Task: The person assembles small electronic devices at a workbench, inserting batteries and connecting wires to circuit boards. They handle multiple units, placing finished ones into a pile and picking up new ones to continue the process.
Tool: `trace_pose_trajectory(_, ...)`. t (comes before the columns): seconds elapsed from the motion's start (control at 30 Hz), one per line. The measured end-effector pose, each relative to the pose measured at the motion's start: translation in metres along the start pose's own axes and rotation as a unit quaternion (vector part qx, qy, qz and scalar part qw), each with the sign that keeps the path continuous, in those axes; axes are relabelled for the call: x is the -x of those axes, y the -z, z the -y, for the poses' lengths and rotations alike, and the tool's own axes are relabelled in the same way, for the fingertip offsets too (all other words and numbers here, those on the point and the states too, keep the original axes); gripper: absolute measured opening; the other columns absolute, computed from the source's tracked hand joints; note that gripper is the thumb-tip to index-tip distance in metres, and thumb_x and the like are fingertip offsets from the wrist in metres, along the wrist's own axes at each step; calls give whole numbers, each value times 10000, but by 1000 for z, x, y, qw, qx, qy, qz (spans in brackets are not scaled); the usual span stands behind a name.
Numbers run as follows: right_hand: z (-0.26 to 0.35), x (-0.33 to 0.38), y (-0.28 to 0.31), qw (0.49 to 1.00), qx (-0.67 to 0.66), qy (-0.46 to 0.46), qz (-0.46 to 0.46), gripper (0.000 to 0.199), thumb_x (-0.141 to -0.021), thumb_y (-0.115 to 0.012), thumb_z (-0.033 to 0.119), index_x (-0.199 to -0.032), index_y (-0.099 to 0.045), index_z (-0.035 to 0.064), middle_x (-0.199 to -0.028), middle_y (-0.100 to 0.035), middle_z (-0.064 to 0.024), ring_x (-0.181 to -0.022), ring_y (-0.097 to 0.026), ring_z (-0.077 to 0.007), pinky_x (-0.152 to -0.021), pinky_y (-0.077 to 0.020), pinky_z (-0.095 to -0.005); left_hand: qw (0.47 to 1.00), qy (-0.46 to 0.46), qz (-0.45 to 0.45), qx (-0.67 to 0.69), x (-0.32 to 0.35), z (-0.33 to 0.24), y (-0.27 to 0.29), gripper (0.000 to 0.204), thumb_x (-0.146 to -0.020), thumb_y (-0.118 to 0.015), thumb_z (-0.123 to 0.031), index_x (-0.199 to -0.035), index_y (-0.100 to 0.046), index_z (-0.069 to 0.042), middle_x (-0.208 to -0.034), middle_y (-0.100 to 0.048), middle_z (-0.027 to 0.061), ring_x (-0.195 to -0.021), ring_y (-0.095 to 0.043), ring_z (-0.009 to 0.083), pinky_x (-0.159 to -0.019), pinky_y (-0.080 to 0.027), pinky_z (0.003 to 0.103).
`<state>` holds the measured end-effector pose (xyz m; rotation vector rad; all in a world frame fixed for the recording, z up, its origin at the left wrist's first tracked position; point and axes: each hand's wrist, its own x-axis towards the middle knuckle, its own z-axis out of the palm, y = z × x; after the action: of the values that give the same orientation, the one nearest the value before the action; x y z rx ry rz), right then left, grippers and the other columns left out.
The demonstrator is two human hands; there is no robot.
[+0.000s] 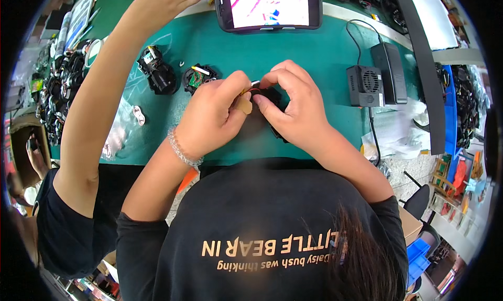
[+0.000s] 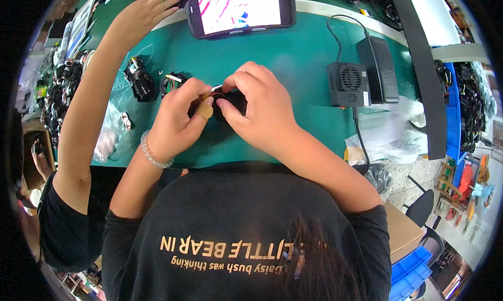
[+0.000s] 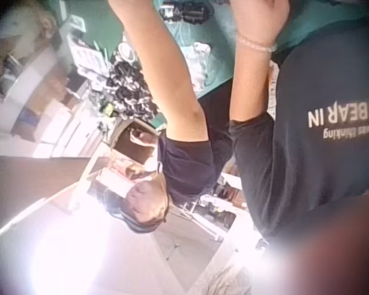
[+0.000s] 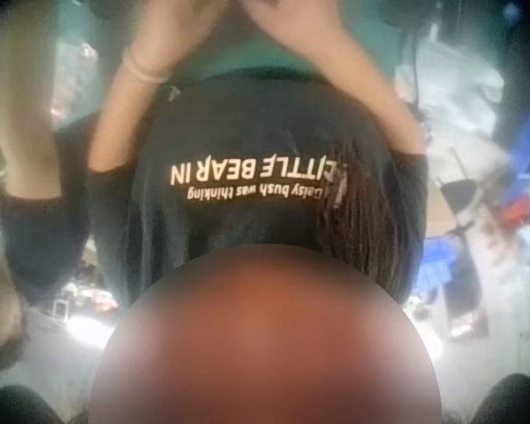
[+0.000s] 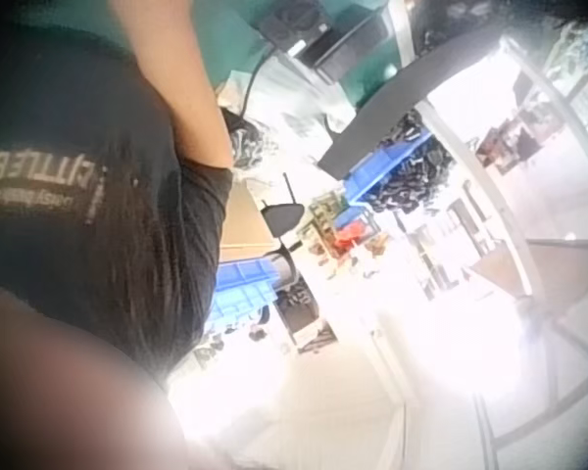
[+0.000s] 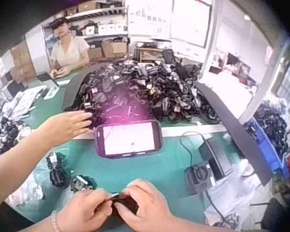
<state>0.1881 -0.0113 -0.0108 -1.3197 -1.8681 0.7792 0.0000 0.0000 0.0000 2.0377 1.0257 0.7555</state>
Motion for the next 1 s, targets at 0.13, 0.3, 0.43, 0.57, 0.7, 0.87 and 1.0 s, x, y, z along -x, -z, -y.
trace_pose_trajectory(0.13, -2, 0, 0, 999, -6, 23, -25, 172, -752, -714, 147, -843, -613, 41, -878, -554, -87, -851, -556, -289, -717, -459, -377, 998, -48, -46, -13, 1, 0, -8, 155, -823, -598, 40, -951, -517, 4, -733, -549, 132, -603, -544, 262, -551, -426, 341)
trace_pose_trajectory(0.3, -6, 0, 3, 998, 1, 53, -36, 145, -754, -708, 118, -828, -608, 43, -847, -545, -86, -823, -542, -297, -680, -448, -387, 992, -88, -80, -49, -1, 1, -17, 137, -813, -595, 29, -923, -519, -2, -737, -521, 144, -621, -522, 324, -574, -417, 377)
trace_pose_trajectory(0.43, -2, -1, 4, 994, 45, 90, -53, 129, -747, -702, 83, -816, -596, 52, -823, -544, -97, -807, -534, -315, -664, -440, -410, 991, -82, -91, -60, 2, 7, -22, 96, -815, -589, 17, -897, -542, 1, -744, -542, 175, -660, -528, 361, -592, -415, 401)
trace_pose_trajectory(0.57, 3, -4, 4, 986, 59, 141, -61, 150, -729, -694, 64, -824, -578, 60, -842, -552, -99, -804, -535, -319, -658, -444, -409, 986, -76, -125, -77, 5, -2, -22, 61, -807, -599, 12, -840, -548, 8, -720, -526, 188, -646, -517, 374, -587, -412, 414)
trace_pose_trajectory(0.7, -7, -2, 5, 988, 64, 124, -63, 153, -712, -686, 68, -817, -574, 64, -847, -552, -94, -802, -536, -307, -673, -458, -400, 989, -84, -107, -64, -7, -5, -24, 43, -822, -584, -6, -840, -545, 1, -705, -511, 188, -626, -505, 372, -574, -401, 424)
trace_pose_trajectory(0.87, -15, 1, 1, 989, 64, 121, -59, 88, -709, -661, 59, -775, -604, 55, -839, -566, -94, -814, -549, -294, -689, -476, -396, 994, -78, -62, -55, -9, -7, -23, 64, -815, -567, 0, -878, -570, -3, -749, -575, 173, -685, -565, 375, -612, -441, 442)
trace_pose_trajectory(1.0, -17, 0, -10, 986, 25, 140, -90, 65, -689, -629, 76, -727, -582, 54, -800, -549, -89, -805, -540, -291, -657, -464, -403, 994, -63, -31, -81, -2, -11, -15, 100, -793, -592, 41, -866, -533, 6, -726, -559, 157, -626, -541, 327, -566, -421, 399)
